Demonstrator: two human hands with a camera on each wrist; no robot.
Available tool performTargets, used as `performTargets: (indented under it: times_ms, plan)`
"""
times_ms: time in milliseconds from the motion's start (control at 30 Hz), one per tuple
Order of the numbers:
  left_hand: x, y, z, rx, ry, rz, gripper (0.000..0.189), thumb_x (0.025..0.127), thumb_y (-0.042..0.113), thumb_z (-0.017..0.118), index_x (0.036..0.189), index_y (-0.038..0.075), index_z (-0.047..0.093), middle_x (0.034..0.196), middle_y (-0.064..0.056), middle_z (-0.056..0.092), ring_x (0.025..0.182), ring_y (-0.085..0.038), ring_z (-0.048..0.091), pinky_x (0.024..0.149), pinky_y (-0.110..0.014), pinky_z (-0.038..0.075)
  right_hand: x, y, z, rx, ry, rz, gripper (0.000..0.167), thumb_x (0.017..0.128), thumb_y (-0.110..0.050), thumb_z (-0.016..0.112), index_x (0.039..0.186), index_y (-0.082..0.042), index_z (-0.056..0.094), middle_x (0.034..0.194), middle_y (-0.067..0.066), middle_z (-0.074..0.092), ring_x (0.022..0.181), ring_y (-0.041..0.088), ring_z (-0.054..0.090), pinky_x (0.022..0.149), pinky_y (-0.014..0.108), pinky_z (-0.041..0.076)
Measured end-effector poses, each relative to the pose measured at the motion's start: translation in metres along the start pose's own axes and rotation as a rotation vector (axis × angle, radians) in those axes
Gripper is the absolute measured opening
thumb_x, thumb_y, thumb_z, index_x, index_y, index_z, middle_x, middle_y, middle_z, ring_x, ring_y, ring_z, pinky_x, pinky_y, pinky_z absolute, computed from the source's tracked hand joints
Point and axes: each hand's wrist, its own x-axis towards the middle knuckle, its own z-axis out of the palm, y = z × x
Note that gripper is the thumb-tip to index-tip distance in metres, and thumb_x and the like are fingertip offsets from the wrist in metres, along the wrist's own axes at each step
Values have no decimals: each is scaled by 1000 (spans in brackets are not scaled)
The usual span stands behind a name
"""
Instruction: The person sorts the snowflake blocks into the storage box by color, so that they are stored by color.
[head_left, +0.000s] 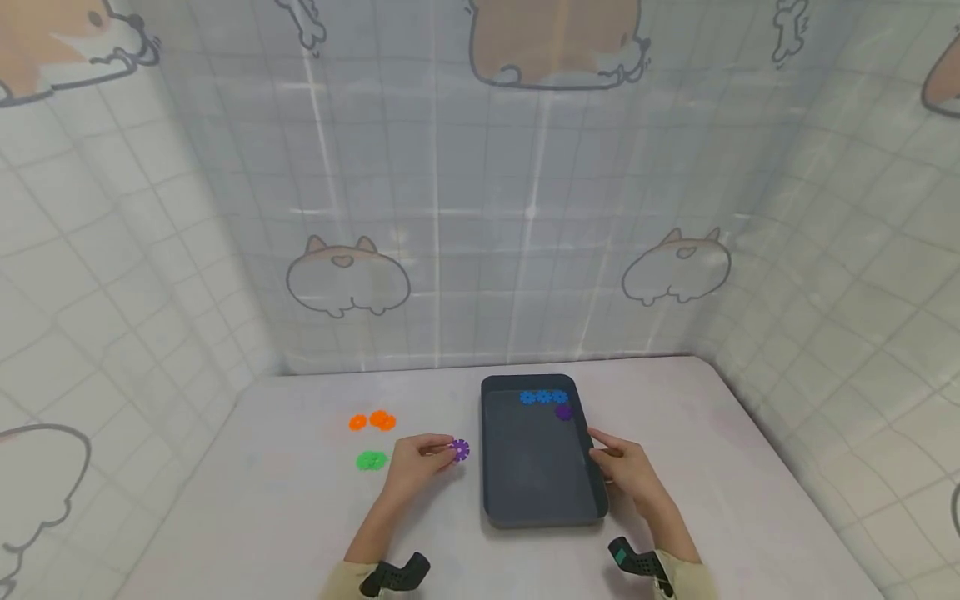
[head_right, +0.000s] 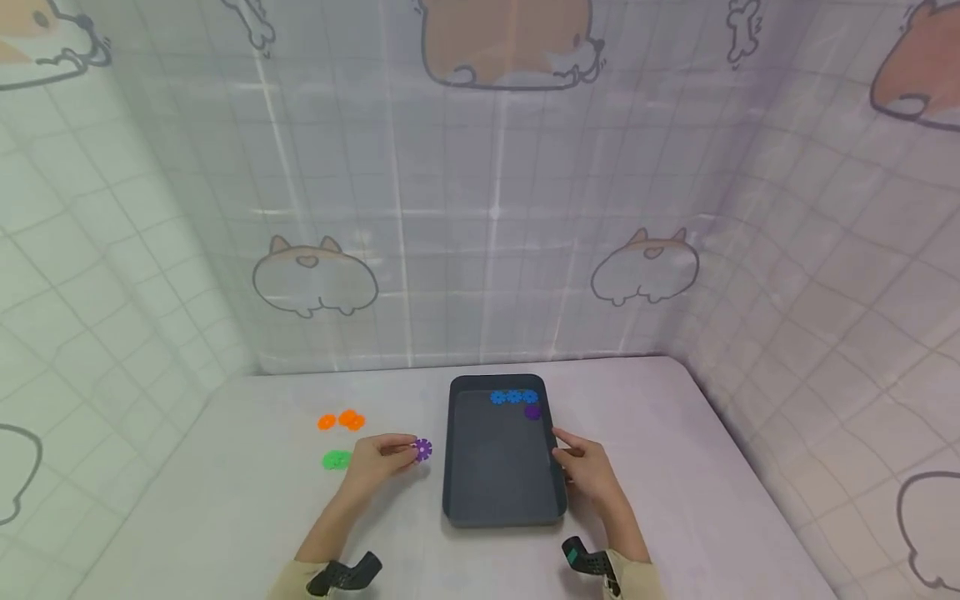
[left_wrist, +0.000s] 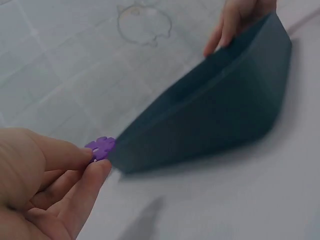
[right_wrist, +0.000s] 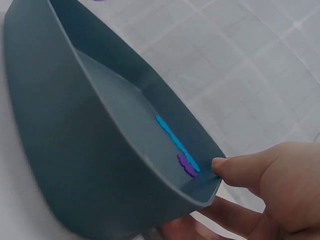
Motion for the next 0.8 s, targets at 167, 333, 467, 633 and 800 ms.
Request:
performTargets:
  times_ms: [167, 333, 467, 633, 800]
  plan:
    - [10, 12, 28, -111, -63, 5, 25, 85, -2, 72, 108, -11, 68, 89, -16, 69, 75, -23, 70, 69, -31, 58, -1, 2, -1, -18, -9, -1, 43, 95, -14, 63, 138, -12, 57, 119, 22, 63, 80, 23, 63, 65, 37, 55]
    - [22, 24, 55, -180, -110, 35, 25, 85, -6, 70, 108, -14, 66, 88, -17, 68, 75, -23, 71, 69, -31, 58, 2, 0, 0, -8, -21, -13, 44, 95, -14, 62, 139, -12, 56, 120, 23, 62, 82, 24, 65, 66, 38, 56]
    - [32, 32, 74, -199, -143, 46, 24, 86, -6, 69, 108, -14, 65, 90, -19, 69, 77, -25, 71, 70, -32, 58, 4, -1, -1, -7, -18, -8, 44, 95, -14, 62, 139, -11, 55, 119, 24, 62, 82, 24, 65, 65, 38, 56]
    - [46, 38, 93, -227, -148, 3, 24, 84, -4, 72, 107, -11, 67, 91, -18, 69, 79, -26, 71, 71, -32, 58, 6, 1, 0, -10, -14, -25, 45, 96, -13, 61, 140, -11, 53, 120, 25, 62, 85, 25, 67, 69, 39, 57]
    - [59, 44, 104, -236, -148, -39, 23, 84, -3, 72, 106, -9, 68, 90, -16, 68, 80, -24, 71, 71, -32, 58, 5, 3, 2, 0, -14, -27, 46, 95, -12, 60, 141, -10, 53, 119, 25, 62, 86, 26, 67, 70, 40, 57]
